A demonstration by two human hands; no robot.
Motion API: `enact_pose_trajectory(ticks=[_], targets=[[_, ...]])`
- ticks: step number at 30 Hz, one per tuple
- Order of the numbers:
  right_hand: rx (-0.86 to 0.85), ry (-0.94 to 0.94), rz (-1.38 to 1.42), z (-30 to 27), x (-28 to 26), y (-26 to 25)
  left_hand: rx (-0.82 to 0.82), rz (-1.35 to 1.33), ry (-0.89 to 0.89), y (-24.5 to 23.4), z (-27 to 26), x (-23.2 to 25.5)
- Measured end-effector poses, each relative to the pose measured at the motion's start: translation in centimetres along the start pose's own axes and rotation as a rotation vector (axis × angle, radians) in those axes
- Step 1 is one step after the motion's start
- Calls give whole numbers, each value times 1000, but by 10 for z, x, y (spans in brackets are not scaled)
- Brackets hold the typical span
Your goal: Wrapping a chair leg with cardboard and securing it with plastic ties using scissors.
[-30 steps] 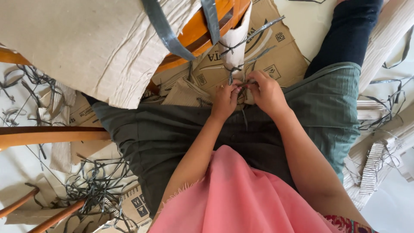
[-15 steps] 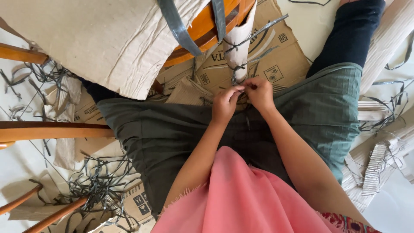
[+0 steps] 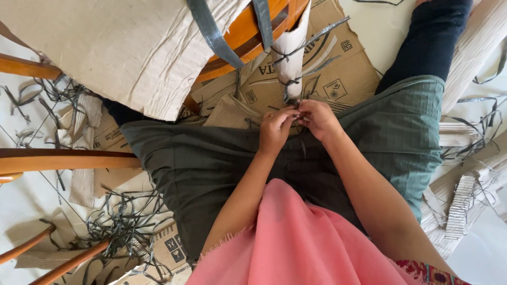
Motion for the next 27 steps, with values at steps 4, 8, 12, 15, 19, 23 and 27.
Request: enact_pose_trajectory(ticks=[4,8,12,15,19,23,27], targets=[[-20,-33,-11,11,15,-1,18,4,39,1,-1,0],[21,-88,-32,4,13,16,13,1,-4,5,-6,-7],[77,-192,-93,9,20,10,7,-23,-24,3,-7,-4],[154,-235,-109,-15,2,21,-1,-9,-30,2,-6,-3],[200,-293,-186,-18,-4,19,11,-37,-34,2,-5,1],[254,-309,-180,-1,12,3,25,-80,-103,-1,-3,7],[261,-312,-277,-40,-20,35,46,-140,-150,-1,-4,1]])
Point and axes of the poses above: each hand's wrist, its own z-axis towards the middle knuckle, its own y-axis out of the palm, x = y × z, the point moved 5 cm from there along z, towards the middle knuckle, and after that the axes turned 5 degrees about -x, right-handed, at the moved point
